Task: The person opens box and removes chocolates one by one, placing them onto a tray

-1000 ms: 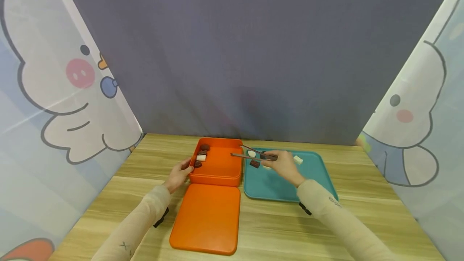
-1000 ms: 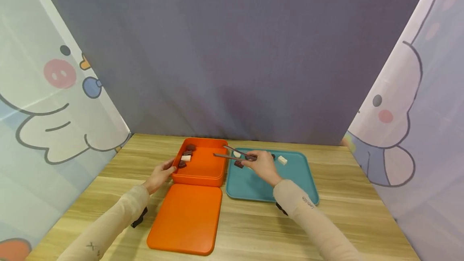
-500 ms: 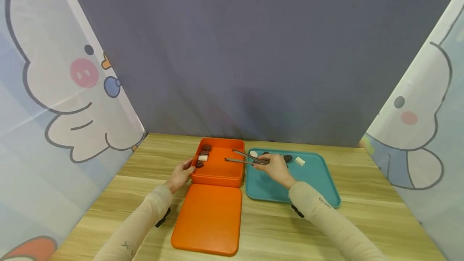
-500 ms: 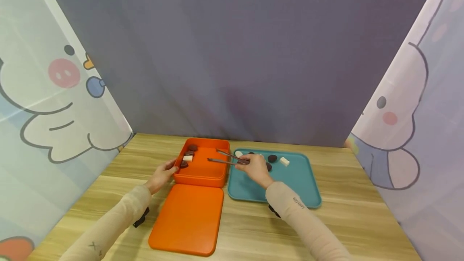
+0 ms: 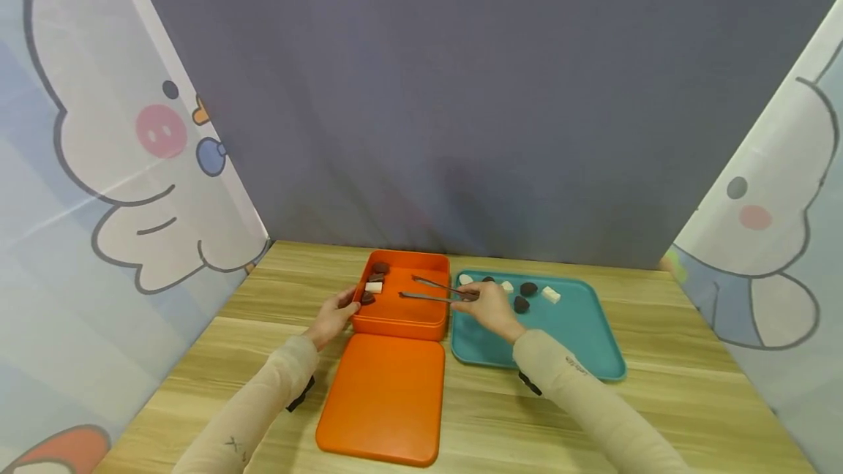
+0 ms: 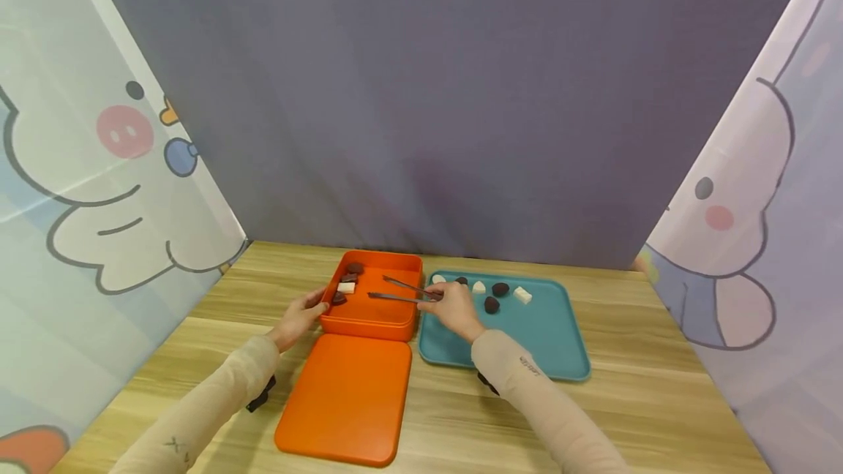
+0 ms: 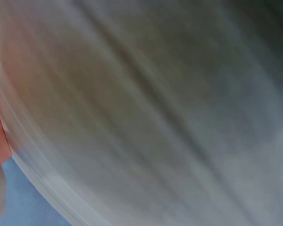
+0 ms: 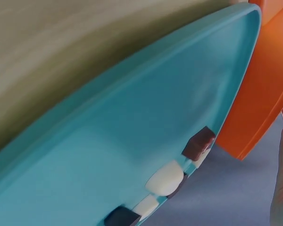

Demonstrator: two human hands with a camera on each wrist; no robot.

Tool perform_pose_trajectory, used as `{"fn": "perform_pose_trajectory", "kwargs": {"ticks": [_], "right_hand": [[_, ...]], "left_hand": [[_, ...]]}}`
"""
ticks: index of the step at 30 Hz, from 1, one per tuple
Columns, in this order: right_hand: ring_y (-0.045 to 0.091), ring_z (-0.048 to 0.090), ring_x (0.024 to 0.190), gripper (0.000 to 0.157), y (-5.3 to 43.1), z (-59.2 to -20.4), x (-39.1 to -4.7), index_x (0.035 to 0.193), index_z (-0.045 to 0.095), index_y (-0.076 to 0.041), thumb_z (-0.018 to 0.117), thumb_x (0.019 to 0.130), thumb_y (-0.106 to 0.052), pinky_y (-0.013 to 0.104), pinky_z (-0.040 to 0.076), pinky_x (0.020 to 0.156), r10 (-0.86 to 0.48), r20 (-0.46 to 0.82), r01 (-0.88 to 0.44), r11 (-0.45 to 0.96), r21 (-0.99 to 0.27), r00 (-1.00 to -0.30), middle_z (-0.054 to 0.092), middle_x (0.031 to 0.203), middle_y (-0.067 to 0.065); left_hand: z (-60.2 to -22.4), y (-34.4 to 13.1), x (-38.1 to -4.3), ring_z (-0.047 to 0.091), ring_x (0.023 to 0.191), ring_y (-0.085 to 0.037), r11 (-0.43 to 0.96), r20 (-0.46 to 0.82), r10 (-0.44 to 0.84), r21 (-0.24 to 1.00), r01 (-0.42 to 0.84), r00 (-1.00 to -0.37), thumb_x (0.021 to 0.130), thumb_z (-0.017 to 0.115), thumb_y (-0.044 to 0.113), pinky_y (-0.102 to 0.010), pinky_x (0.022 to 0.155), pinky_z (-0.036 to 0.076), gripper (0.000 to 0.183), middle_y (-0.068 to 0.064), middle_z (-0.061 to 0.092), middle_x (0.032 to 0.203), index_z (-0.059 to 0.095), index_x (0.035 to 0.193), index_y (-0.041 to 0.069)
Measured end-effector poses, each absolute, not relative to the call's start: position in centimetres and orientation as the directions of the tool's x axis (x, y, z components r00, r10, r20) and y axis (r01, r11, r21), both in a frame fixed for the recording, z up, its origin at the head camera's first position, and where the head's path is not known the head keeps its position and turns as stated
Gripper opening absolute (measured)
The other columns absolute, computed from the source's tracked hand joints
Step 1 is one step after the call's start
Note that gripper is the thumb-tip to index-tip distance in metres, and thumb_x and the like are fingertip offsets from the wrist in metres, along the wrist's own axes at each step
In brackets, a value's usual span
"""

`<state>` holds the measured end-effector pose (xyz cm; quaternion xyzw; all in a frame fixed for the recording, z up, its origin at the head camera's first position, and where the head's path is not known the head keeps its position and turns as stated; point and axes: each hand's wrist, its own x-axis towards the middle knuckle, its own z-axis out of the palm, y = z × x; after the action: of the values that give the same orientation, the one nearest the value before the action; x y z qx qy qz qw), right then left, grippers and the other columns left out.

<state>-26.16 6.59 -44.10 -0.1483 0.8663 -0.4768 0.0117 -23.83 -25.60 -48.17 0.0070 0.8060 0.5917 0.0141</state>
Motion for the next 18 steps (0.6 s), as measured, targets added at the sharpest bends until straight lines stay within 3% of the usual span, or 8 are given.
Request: {"fn": "perform_pose_trajectory", "kwargs": {"ticks": [18], "right_hand": [[0.018, 0.062, 0.088, 0.032, 3.2, -44.2, -26.3, 0.105, 0.069, -0.009, 0.074, 0.076, -0.023, 0.028, 0.054, 0.072, -0.335, 0.126, -0.292, 0.508, -0.81, -0.934, 0.066, 0.101, 0.005]], "left_hand": [[-48.1, -25.4, -23.6, 0.033, 0.132, -0.035, 0.271, -0.011, 0.028, 0.962, -0.003, -1.0, 0.096, 0.042, 0.006, -0.047, 0.106, 0.034, 0.05, -0.023, 0.032, 0.144, 0.028, 0.144, 0.002]]}}
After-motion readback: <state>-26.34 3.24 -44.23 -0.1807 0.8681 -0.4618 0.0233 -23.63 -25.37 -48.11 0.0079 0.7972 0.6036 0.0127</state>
